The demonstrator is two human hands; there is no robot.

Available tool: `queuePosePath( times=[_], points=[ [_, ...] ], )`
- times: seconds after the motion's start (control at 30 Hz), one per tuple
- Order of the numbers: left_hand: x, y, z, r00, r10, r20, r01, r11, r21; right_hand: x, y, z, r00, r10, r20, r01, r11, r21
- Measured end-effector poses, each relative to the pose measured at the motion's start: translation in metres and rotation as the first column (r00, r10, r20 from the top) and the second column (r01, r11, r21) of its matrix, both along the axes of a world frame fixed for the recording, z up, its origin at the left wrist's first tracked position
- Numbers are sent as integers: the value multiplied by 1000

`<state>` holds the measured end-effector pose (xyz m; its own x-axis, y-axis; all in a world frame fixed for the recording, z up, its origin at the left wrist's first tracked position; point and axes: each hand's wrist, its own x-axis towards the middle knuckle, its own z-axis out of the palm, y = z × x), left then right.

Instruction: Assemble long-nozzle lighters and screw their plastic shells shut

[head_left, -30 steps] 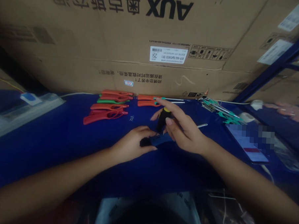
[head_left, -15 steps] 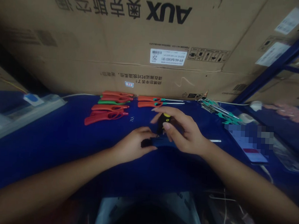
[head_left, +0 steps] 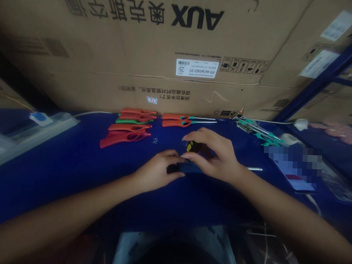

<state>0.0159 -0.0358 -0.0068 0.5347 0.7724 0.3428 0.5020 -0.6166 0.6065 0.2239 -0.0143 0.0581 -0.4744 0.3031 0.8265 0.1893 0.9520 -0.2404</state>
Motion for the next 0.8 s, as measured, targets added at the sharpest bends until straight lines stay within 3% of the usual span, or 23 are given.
queuePosePath(
  times=[0.13, 0.3, 0.37, 0.6, 0.73, 0.8],
  points=[
    [0, -1, 0, 1000, 18, -18, -19, 1000, -20, 0, -1, 0, 1000, -23, -9, 23, 1000, 3],
    [1, -3, 5, 1000, 20, -23, -20, 1000, -18, 2, -5, 6, 990, 124, 70, -100, 955, -279],
    [2, -4, 5, 999, 33, -13, -33, 999, -9, 2, -5, 5, 989, 144, 41, -126, 947, -297],
    [3, -4, 4, 999, 45, -3, -45, 999, 4, -2, -6, 2, 995, 89, 40, -84, 992, -98],
    [4, -4, 6, 998, 62, -32, -63, 998, -18, -3, -4, -2, 999, -12, -36, 14, 998, 54],
    [3, -4, 6, 998, 57, -18, -57, 998, -23, -2, -3, -2, 999, -21, -36, 23, 999, 48]
  ],
)
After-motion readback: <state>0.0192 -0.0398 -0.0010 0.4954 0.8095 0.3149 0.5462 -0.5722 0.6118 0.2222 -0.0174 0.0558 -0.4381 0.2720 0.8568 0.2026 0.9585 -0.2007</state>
